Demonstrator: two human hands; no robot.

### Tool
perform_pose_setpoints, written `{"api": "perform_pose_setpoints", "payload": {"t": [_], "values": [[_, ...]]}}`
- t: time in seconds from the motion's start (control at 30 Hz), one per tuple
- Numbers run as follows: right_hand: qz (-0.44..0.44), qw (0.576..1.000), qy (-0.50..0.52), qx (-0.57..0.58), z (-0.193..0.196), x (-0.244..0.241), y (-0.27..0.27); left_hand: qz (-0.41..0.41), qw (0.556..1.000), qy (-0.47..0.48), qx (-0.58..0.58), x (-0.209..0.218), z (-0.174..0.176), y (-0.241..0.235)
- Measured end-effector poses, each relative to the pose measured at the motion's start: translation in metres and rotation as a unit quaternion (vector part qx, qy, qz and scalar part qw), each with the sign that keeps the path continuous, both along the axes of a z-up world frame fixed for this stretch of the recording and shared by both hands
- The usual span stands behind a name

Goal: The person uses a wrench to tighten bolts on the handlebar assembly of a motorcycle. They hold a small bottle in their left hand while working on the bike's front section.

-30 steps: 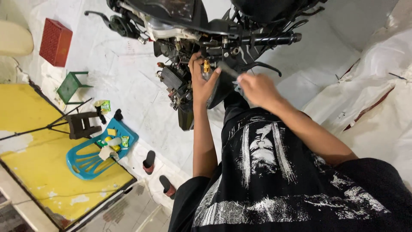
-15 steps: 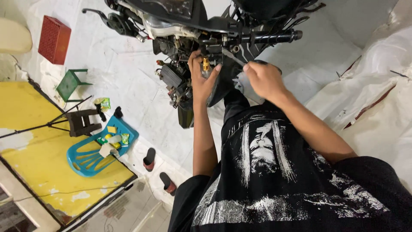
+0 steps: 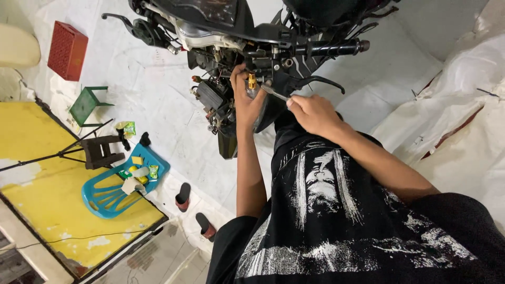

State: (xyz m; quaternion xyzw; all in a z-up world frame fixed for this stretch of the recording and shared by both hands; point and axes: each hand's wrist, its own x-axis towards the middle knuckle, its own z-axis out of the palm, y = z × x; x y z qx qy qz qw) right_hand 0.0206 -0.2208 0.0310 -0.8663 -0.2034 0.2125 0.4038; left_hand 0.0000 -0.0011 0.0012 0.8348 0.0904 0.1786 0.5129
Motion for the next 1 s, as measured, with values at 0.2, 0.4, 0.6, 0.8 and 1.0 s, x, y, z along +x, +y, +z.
{"api": "perform_pose_setpoints", "payload": {"t": [0.2,0.4,0.6,0.8,1.0], "values": [[-0.029,0.998,-0.055,0.010,-0.014,0.019,-0.011,-0.005,1.000,-0.005,-0.022,-0.001,0.006,-0.004],[-0.043,0.996,-0.061,0.052,-0.008,0.016,-0.021,0.051,0.998,-0.018,0.033,-0.015,0.016,-0.020],[-0.025,0.999,-0.040,0.015,0.001,-0.001,-0.013,0.066,0.979,0.011,-0.193,-0.067,-0.023,-0.055],[-0.037,0.994,-0.082,0.059,-0.031,0.020,-0.018,-0.005,0.953,0.038,-0.300,-0.080,-0.024,-0.074],[-0.047,0.996,-0.043,0.055,-0.022,0.025,-0.023,-0.030,0.953,-0.046,-0.297,-0.079,-0.041,-0.060]]}}
